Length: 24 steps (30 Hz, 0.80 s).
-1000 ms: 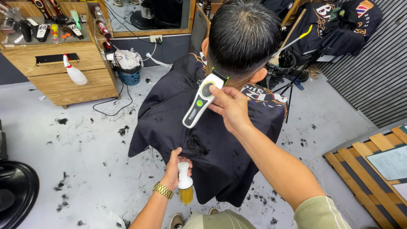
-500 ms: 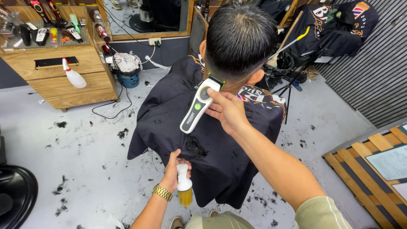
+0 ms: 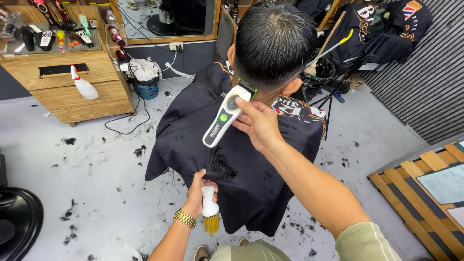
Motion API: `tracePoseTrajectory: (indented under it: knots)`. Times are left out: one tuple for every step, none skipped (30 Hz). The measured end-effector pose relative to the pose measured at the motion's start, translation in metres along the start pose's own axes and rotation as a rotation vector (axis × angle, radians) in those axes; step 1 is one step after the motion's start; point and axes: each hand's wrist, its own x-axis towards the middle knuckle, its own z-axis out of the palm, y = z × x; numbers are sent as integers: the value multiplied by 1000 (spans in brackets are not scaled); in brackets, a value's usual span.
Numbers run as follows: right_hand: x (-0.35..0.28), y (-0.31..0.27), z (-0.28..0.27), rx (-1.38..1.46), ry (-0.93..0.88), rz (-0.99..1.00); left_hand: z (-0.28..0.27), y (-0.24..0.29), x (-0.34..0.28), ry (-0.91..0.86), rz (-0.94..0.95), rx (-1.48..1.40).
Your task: The person uses electric clippers to trim the back and sides of a client's hair, creating a fade effect. They periodically use a brush to sweep away loose hair from the client's neck and the black cape.
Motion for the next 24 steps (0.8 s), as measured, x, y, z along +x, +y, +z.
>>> tracePoseTrajectory:
  knots:
    - [0,0,0,0,-2,0,0,1,0,1,2,-1]
    - [0,0,1,11,3,-7,1,1,0,3,1,-3]
    - [0,1,1,21,8,-11,0,0,0,7,-2,-7]
    - [-2,1,3,20,6,-9,0,0,-1,9,-2,-9]
    - [-4,0,5,4,9,-72,0,0,-1,12,-4,-1]
    - [-6,-1,6,-13,12,-135,0,1,-1,14,-6,7]
    - [-4,0,4,-12,13,-135,1,1,-1,14,-7,9]
    - [-2,1,3,2,7,-56,1,0,-1,10,-4,5]
    - [0,2,2,16,-1,21,1,1,0,6,3,0]
    - [0,2,2,16,-2,19,1,1,0,5,5,0]
    - [0,3,2,12,5,-14,1,1,-1,6,7,5]
    - [-1,3,1,7,11,-47,1,0,-1,6,9,10]
    - [-2,2,2,8,12,-45,0,0,-1,8,8,10]
    - [-3,1,3,-7,14,-76,0,0,-1,11,1,17]
    - [-4,0,3,-20,18,-108,0,0,-1,12,-7,25]
    - [-3,0,2,-20,21,-107,0,0,-1,11,-9,27]
    - [-2,1,1,3,13,-31,0,0,-1,8,-5,22]
    - [0,2,1,26,4,45,0,0,0,6,0,17]
    - [1,2,1,26,2,45,0,0,0,7,1,16]
    - [1,3,2,25,5,-6,0,0,1,9,-3,9]
    - [2,4,2,23,7,-57,-1,0,1,12,-8,2]
    - [1,3,2,23,5,-56,-1,0,1,14,-6,1]
    - [0,2,1,-6,1,-102,-1,0,1,9,-3,12]
    - [0,0,0,-34,-2,-148,0,0,0,5,1,22]
